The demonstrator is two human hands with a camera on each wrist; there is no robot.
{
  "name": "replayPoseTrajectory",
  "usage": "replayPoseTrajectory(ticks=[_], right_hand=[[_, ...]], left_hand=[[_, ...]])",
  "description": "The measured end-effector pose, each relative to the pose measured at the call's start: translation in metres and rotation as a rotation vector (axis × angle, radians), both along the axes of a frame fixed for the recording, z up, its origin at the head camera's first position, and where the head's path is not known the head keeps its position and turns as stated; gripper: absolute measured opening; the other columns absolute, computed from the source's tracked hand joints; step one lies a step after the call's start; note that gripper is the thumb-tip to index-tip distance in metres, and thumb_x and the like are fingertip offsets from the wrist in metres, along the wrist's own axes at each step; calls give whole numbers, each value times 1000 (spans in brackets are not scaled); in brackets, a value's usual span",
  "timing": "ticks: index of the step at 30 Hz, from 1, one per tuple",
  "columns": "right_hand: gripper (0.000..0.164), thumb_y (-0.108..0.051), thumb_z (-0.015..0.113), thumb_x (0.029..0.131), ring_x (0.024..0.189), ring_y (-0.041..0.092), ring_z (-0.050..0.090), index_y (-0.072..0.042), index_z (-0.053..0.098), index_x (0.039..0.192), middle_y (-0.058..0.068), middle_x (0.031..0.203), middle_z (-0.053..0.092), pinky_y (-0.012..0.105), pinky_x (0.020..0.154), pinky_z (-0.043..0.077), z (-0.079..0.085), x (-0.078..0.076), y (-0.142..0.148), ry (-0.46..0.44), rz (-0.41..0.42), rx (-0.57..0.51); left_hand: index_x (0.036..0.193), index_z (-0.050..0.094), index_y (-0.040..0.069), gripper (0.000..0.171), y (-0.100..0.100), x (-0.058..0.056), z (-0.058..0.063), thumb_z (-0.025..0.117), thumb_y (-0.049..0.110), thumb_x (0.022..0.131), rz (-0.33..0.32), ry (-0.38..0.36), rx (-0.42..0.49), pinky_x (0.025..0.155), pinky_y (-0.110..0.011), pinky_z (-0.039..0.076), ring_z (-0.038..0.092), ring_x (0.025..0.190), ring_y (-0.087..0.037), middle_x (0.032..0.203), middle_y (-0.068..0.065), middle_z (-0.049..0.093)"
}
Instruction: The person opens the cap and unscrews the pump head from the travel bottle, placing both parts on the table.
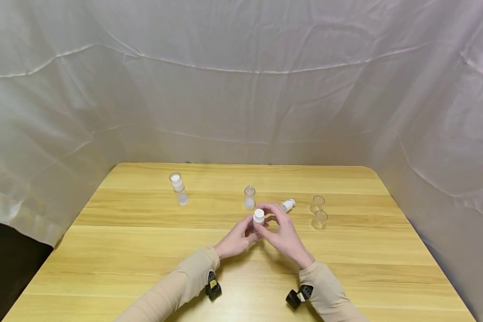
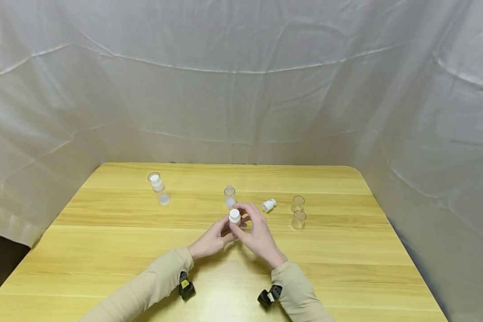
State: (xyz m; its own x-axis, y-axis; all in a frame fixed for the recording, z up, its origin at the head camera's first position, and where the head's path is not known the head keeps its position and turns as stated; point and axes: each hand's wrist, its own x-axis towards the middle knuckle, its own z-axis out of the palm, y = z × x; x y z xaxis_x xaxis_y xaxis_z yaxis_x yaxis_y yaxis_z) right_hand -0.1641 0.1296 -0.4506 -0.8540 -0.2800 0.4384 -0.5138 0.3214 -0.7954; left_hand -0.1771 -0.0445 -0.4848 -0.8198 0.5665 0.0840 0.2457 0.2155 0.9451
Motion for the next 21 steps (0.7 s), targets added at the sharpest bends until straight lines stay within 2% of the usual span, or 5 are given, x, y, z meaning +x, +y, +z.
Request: replayPoseTrajectory(ticks=[17, 21], right_hand=[[45, -2, 78, 84, 103, 16, 62, -1, 62, 125, 12, 115, 67, 42, 84, 62, -1, 0, 1, 19, -8, -13], [44, -3, 78, 85, 103, 18, 62, 1, 61, 125, 13, 115, 66, 41, 83, 62, -2, 0, 1, 21, -2, -19]], left_hand=[[146, 43, 0, 47, 1, 0, 0, 56, 5, 101, 9, -4, 2, 123, -49, 37, 53, 136, -36, 141, -21, 58], [146, 42, 0, 48, 1, 0, 0, 56, 6, 101, 9, -4, 5, 123, -50, 37, 52, 137, -36, 143, -21, 57]])
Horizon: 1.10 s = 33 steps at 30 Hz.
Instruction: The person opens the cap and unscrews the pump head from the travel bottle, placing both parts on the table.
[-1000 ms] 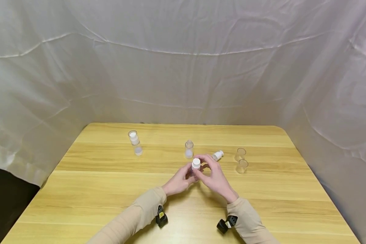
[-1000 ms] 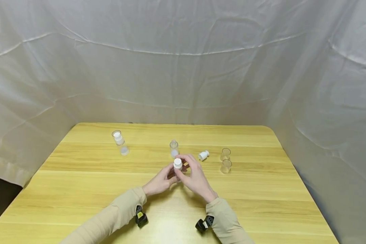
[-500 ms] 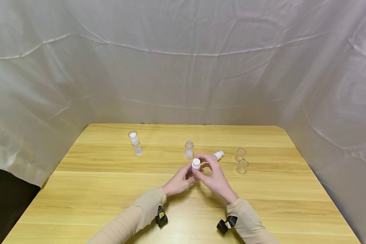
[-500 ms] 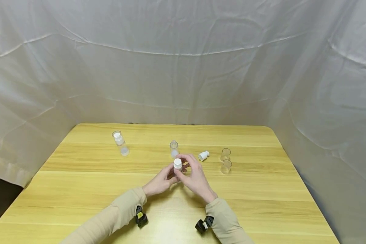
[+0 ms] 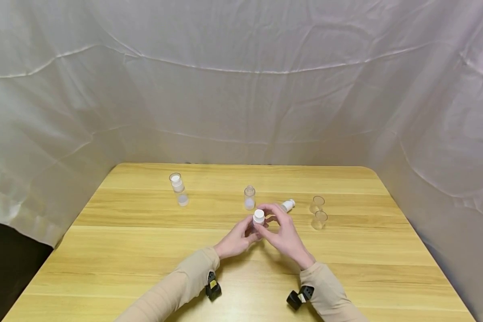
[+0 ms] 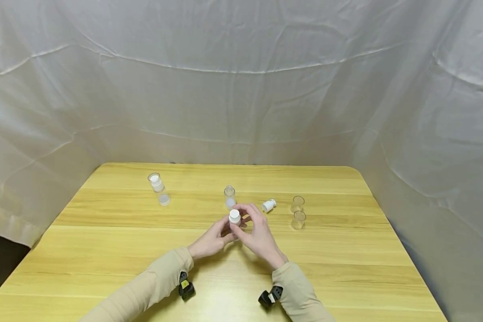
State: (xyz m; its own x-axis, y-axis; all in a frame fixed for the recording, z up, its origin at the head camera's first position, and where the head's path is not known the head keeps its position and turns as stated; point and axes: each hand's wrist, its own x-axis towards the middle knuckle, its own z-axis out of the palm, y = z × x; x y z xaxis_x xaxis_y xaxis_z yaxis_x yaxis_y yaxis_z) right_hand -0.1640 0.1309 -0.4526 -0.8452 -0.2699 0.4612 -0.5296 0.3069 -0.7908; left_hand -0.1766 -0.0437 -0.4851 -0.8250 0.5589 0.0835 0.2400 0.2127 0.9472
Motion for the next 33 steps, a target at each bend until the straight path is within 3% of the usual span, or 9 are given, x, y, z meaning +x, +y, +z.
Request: replayPoseTrajectory(ticks=[7, 19, 33], right_hand=[[45, -2, 78, 84, 102, 25, 63, -1, 61, 125, 15, 115, 66, 38, 86, 62, 1, 1, 1, -10, 0, -8], [44, 3, 77, 83, 103, 12, 60, 0, 62, 124, 14, 115, 66, 35, 88, 62, -1, 0, 1, 8, -10, -27], [42, -1, 77, 84, 102, 20, 63, -4, 63, 124, 13, 114, 66, 42, 86, 62, 1, 1, 1, -8, -12, -7]], left_hand=[[146, 43, 0, 48, 0, 1, 2, 56, 6, 100, 5, 4, -5, 122, -49, 38, 53, 136, -36, 141, -21, 59], [145, 44, 0, 46, 0, 1, 3, 56, 5, 101, 13, 8, -12, 122, -48, 38, 54, 136, -35, 140, -20, 59], [145, 44, 1, 46, 0, 1, 2, 56, 5, 100, 14, 12, -15, 122, -49, 38, 54, 135, -35, 140, -20, 60]])
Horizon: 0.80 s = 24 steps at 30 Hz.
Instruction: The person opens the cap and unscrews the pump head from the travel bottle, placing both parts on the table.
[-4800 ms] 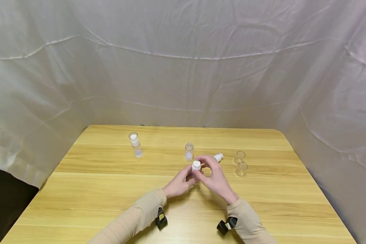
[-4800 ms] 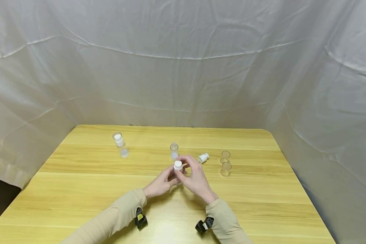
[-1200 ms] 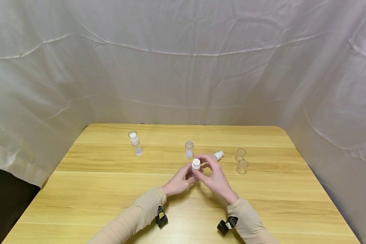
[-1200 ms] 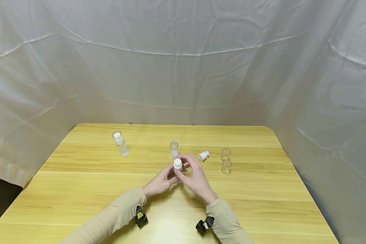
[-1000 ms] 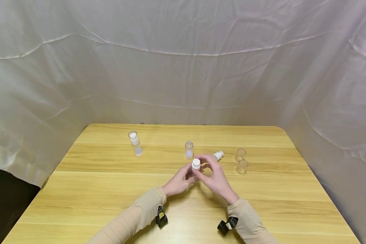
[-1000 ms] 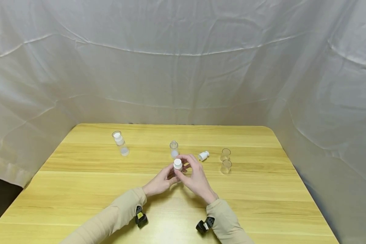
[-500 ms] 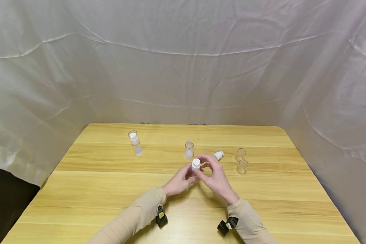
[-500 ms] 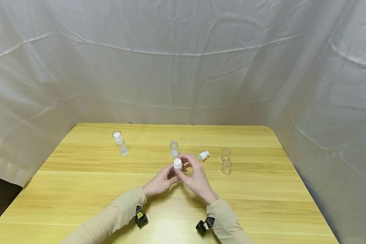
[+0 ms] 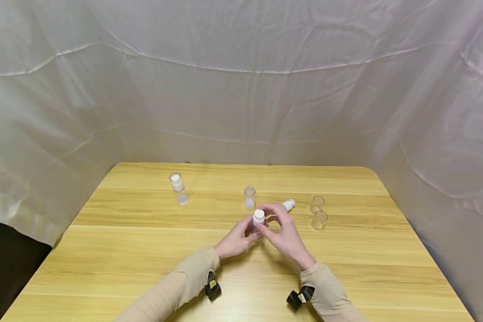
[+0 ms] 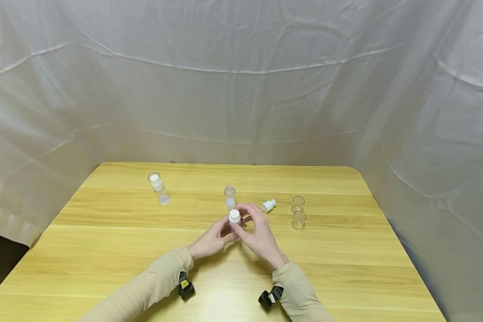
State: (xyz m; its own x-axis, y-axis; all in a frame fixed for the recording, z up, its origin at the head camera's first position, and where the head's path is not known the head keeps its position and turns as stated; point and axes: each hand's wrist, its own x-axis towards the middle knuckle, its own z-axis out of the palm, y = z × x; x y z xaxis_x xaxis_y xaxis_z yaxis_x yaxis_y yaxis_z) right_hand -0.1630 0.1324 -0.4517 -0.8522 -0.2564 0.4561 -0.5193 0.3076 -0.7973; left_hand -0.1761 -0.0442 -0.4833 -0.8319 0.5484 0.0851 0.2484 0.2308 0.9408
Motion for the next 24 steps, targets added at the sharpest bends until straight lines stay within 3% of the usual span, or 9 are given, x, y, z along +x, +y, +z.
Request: replayPoseTrajectory(ticks=[11, 18, 24], right_hand=[[39, -3, 76, 86, 101, 21, 63, -4, 64, 123, 13, 113, 67, 40, 85, 62, 1, -1, 0, -5, 2, 6], [39, -3, 76, 86, 102, 13, 61, -2, 63, 123, 12, 114, 67, 39, 84, 62, -2, -1, -4, -23, 14, 8], [40, -2, 77, 85, 102, 13, 60, 0, 63, 123, 13, 113, 67, 40, 86, 62, -2, -1, -6, -16, 15, -7]], left_hand=[[144, 45, 1, 46, -1, -1, -1, 57, 5, 100, 6, -4, -3, 122, -50, 38, 53, 136, -35, 140, -19, 59], [147, 42, 0, 49, -5, 2, -1, 57, 5, 100, 14, -6, 8, 123, -51, 36, 51, 138, -37, 144, -21, 57], [148, 41, 0, 51, -5, 3, 0, 57, 5, 100, 15, -11, 18, 123, -51, 36, 51, 138, -37, 145, -22, 55]])
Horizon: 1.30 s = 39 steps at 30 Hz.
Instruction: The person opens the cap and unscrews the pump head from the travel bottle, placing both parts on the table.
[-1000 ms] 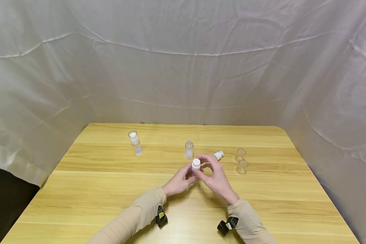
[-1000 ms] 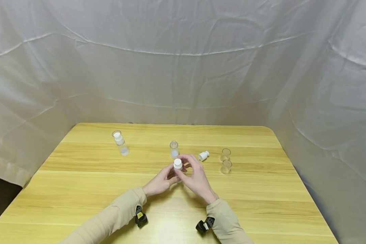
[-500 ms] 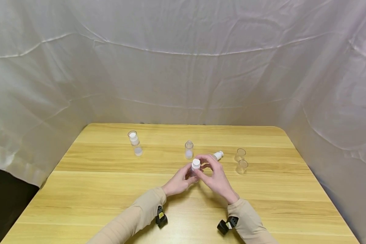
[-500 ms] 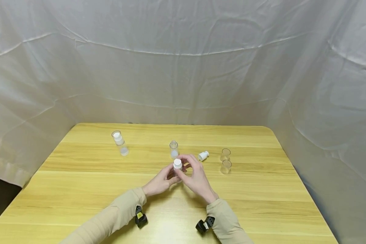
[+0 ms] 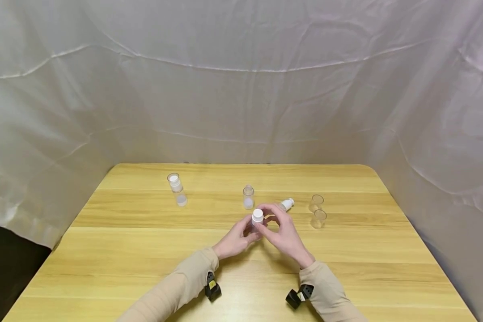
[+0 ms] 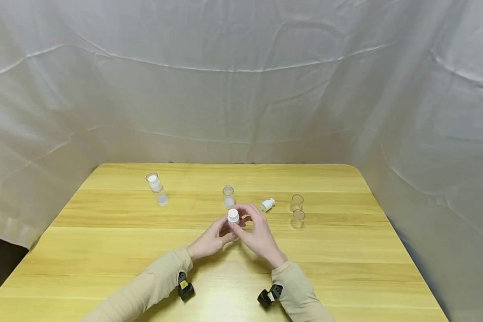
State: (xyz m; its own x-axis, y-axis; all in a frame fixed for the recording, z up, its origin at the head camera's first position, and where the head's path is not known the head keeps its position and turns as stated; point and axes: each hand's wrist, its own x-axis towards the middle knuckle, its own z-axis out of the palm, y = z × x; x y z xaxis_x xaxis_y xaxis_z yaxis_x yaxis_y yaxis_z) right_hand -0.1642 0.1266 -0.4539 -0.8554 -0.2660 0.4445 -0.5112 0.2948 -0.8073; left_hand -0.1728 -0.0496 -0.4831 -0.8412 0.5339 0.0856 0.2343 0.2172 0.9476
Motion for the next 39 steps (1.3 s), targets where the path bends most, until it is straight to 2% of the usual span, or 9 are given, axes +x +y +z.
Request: replayPoseTrajectory(ticks=[7, 12, 16, 21, 25, 31, 36, 39], right_hand=[[48, 4, 80, 80, 104, 14, 60, 0, 61, 124, 15, 114, 66, 36, 90, 61, 1, 1, -1, 22, 3, -23], [44, 3, 79, 81, 101, 14, 61, -2, 63, 121, 15, 113, 67, 33, 87, 62, 0, 0, -3, 43, -7, -25], [41, 2, 78, 83, 100, 16, 62, -1, 64, 120, 15, 113, 68, 36, 85, 62, 1, 0, -3, 64, -7, 0], [49, 5, 77, 82, 110, 20, 61, 2, 61, 128, 20, 122, 66, 35, 91, 61, 3, 0, -3, 54, 20, 8], [54, 5, 80, 79, 109, 21, 60, 3, 60, 129, 18, 119, 65, 33, 91, 61, 3, 0, -5, 53, -1, 13], [44, 3, 81, 79, 98, 22, 64, -2, 64, 120, 13, 112, 68, 33, 85, 62, 3, 0, -4, 77, -41, 36], [46, 4, 79, 80, 105, 25, 63, -2, 64, 123, 16, 119, 68, 36, 87, 62, 2, -1, -3, 99, -11, 37], [48, 3, 80, 79, 106, 25, 62, -1, 63, 124, 16, 118, 67, 37, 87, 62, 2, -1, -4, 99, -21, 32]], left_hand=[[146, 42, -1, 49, 1, -1, -1, 57, 4, 100, -17, -7, 10, 122, -48, 38, 54, 135, -36, 140, -22, 60], [147, 41, 0, 50, 1, -2, -2, 56, 4, 100, -20, -3, 10, 122, -48, 38, 54, 135, -36, 141, -21, 59], [148, 39, 0, 51, 0, -1, -2, 56, 4, 100, -27, -9, 10, 122, -49, 38, 53, 136, -36, 143, -22, 58], [147, 41, -1, 49, 0, 0, -1, 56, 5, 100, -23, -13, 12, 122, -50, 37, 53, 137, -37, 142, -23, 58], [145, 43, -1, 47, -1, 0, 0, 56, 4, 100, -21, -10, 14, 122, -49, 38, 53, 136, -37, 140, -23, 59], [147, 42, 0, 50, -1, -1, -2, 57, 6, 100, -26, -1, 3, 123, -50, 37, 52, 137, -36, 142, -21, 58], [146, 43, 0, 48, 0, -2, -3, 56, 6, 100, -24, -11, 11, 123, -50, 37, 52, 137, -37, 141, -22, 59], [145, 43, 0, 47, 0, -2, -3, 56, 5, 100, -22, -12, 16, 122, -50, 37, 52, 137, -37, 141, -22, 59]])
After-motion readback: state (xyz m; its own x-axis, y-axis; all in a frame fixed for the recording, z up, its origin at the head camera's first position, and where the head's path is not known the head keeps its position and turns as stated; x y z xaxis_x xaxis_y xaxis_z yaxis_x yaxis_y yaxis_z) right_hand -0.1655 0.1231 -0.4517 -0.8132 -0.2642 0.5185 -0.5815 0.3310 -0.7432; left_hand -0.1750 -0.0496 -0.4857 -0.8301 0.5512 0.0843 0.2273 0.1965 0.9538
